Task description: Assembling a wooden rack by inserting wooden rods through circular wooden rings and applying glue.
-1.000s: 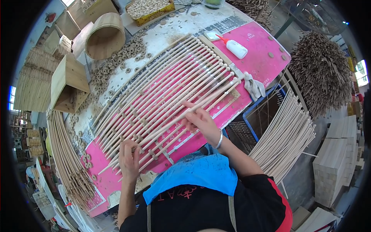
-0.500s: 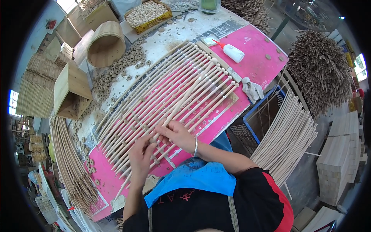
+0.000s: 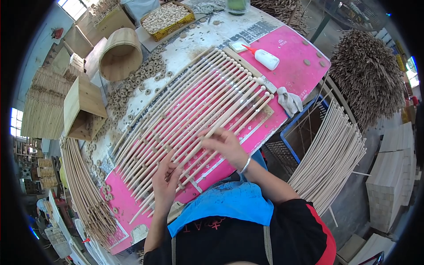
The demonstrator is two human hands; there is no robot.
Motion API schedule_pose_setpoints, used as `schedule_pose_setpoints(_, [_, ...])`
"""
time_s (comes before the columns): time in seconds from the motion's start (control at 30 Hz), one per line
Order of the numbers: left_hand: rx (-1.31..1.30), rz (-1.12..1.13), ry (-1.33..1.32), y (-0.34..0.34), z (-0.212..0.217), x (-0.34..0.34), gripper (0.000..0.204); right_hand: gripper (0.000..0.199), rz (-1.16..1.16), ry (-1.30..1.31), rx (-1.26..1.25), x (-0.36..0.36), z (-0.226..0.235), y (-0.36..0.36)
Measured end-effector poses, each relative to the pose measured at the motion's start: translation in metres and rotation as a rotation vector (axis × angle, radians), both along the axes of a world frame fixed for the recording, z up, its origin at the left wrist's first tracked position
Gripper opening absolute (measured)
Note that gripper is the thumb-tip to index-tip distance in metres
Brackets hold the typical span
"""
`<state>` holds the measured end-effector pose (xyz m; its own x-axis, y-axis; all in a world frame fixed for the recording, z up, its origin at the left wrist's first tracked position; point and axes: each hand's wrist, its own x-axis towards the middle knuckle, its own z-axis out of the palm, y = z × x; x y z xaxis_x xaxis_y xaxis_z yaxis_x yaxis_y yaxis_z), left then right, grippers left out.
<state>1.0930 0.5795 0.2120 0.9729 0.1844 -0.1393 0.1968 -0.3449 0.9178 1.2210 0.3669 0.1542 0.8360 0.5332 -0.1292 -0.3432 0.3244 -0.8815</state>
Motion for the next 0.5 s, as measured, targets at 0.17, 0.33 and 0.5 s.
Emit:
schedule_pose_setpoints(0.17, [0.081,-0.03,-0.088,0.019,-0.008,-0.011,0.033,0.026,-0.233,-0.063,0.049,0.034,-0.004,-0.039])
schedule_pose_setpoints(0.33, [0.026,-0.077,-0.032,0.029,-0.018,-0.019,0.031,0.029,-0.3,-0.048,0.011,0.037,-0.009,-0.059])
schedule_pose_setpoints(0.5, [-0.007,-0.041,-0.042,0.032,-0.025,-0.024,0.033,0.036,-0.197,0.087,0.137,0.03,0.02,-0.058])
